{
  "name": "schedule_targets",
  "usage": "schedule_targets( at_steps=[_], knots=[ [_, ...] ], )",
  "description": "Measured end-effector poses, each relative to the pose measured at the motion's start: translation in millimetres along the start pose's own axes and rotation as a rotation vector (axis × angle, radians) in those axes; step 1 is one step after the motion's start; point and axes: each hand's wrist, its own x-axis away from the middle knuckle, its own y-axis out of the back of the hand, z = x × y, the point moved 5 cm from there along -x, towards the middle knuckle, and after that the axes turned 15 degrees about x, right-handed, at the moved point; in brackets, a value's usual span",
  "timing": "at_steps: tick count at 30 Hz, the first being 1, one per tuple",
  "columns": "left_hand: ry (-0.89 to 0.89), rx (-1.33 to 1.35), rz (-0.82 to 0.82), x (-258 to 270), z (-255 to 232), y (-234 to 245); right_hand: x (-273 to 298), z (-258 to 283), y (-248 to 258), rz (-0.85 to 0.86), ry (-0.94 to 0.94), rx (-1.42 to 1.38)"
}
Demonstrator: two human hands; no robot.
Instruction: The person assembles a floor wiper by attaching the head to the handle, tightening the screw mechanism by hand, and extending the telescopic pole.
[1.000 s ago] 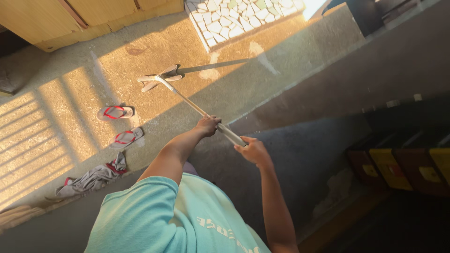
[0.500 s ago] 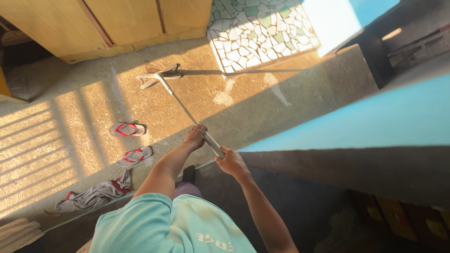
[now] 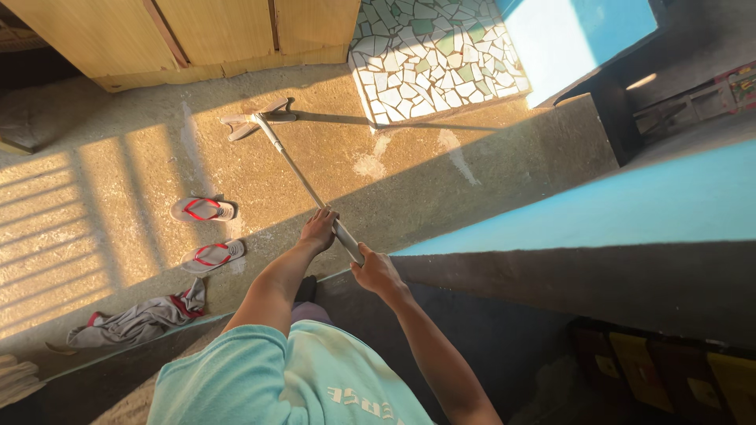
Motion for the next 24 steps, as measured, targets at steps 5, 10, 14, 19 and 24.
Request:
schedule_targets(
  at_steps=[5, 10, 14, 19, 24],
  knots=[
    [-0.076, 0.001, -0.033, 44, -18, -29, 34, -37, -18, -0.079, 0.045, 0.027],
    [-0.159, -0.074, -0.008, 101, -46, -62, 93, -80, -43, 0.011, -0.043, 0.021],
    [-0.197, -0.172, 0.125, 141, -65, -90, 143, -112, -72, -0.025, -0.032, 0.003],
    [-0.21, -0.243, 0.197, 186, -73, -130, 186, -141, -113, 0.001, -0.085, -0.073],
    [-0.215, -0.308, 0.249, 186, -73, -153, 198, -152, -123, -0.051, -0.09, -0.108]
  ],
)
